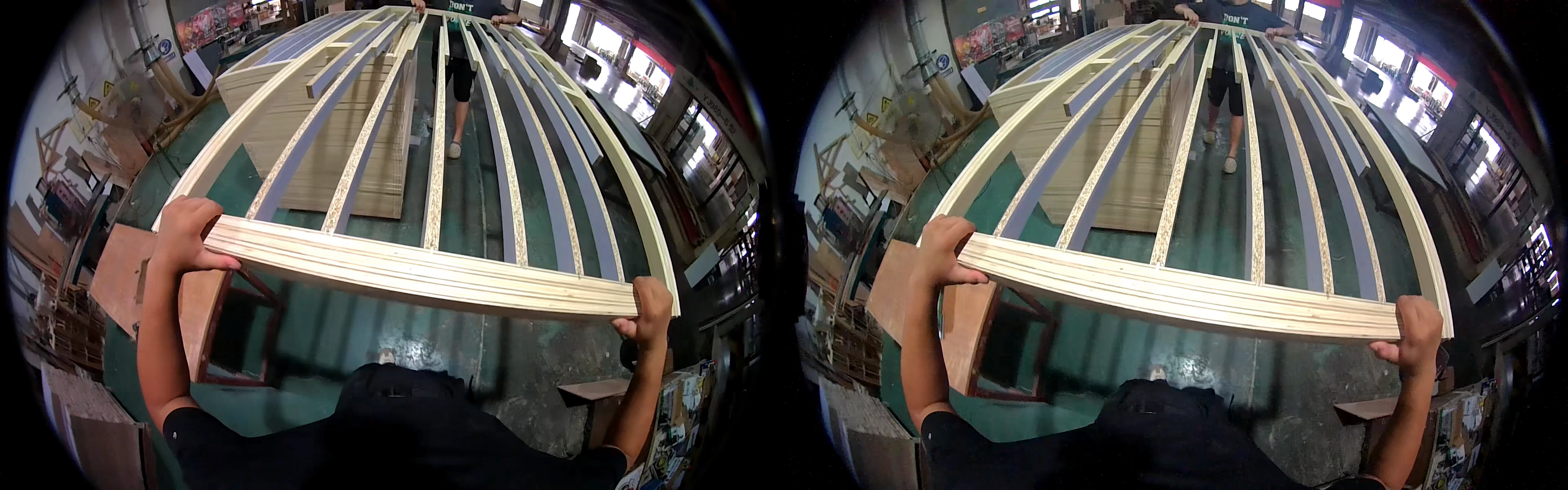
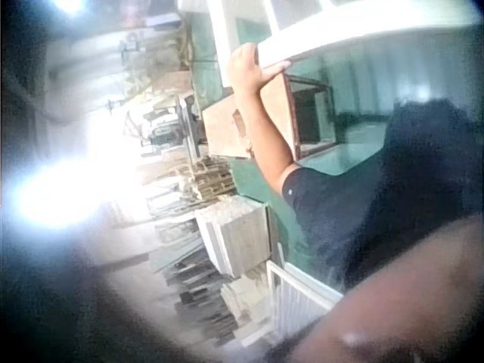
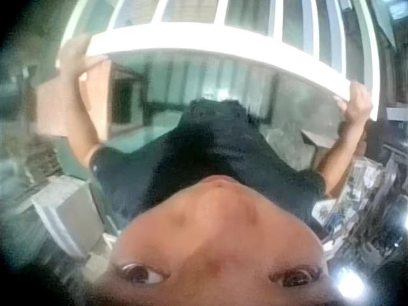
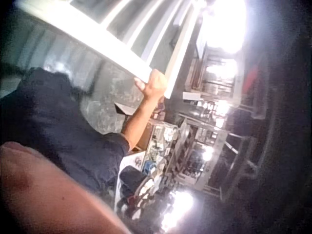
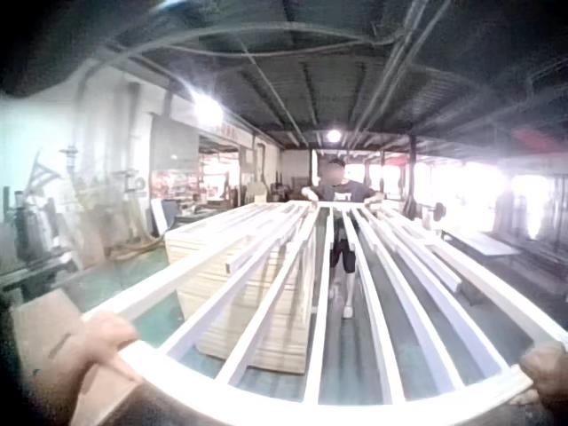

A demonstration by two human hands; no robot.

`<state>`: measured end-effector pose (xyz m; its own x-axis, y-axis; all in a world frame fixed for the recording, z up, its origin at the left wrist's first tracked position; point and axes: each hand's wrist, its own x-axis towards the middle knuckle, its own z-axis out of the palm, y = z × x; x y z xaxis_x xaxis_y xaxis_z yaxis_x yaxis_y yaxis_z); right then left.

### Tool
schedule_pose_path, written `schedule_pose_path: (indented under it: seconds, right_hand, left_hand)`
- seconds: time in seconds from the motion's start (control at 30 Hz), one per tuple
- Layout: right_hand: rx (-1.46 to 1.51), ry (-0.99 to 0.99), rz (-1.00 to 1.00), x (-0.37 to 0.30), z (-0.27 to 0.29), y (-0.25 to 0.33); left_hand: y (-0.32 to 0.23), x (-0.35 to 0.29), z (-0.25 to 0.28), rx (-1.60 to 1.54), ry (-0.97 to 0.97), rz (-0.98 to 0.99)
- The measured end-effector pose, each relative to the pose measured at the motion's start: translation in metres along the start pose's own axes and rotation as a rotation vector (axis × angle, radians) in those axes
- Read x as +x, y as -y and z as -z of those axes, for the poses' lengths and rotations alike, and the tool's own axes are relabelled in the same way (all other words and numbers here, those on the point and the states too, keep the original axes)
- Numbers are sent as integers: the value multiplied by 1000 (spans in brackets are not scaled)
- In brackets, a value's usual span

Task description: The person uses a nail gun to fasten wooden slats to a large curved frame structure. They then lift and reposition the frame multiple times to align it with other components on the workshop floor.

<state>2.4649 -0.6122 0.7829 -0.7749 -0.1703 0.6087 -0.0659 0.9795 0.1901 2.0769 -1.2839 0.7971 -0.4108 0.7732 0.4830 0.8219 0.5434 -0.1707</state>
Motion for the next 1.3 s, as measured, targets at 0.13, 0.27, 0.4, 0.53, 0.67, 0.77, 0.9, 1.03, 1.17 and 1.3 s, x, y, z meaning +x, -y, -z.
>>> schedule_pose_path:
  seconds: [0.13, 0.27, 0.4, 0.53, 0.67, 0.77, 0.9, 1.03, 1.17, 1.3]
  right_hand:
    - [-8, 45, 9, 73, -75, -34]
    - [-11, 13, 6, 137, -150, -69]
    - [-4, 15, -12, 191, -215, -108]
    - [-8, 28, -41, 247, -264, -143]
    - [-22, 52, -17, 289, -313, -178]
    - [-30, 40, 10, 321, -343, -200]
    - [-21, 45, 1, 358, -373, -208]
    - [-33, 52, 3, 394, -406, -210]
    - [-5, 45, -25, 422, -441, -204]
    - [22, 73, 2, 462, -472, -181]
  left_hand:
    - [73, 66, -46, 7, 1, 9]
    - [143, 128, -95, 45, 32, 33]
    - [194, 191, -138, 54, 25, 19]
    - [236, 250, -183, 29, -4, -1]
    - [272, 295, -222, 14, -3, 10]
    - [298, 329, -246, 7, 4, 21]
    - [337, 349, -259, 38, -15, 14]
    - [374, 362, -279, 12, -17, 22]
    - [412, 366, -291, 34, -13, 25]
    - [459, 349, -298, 4, 19, 65]
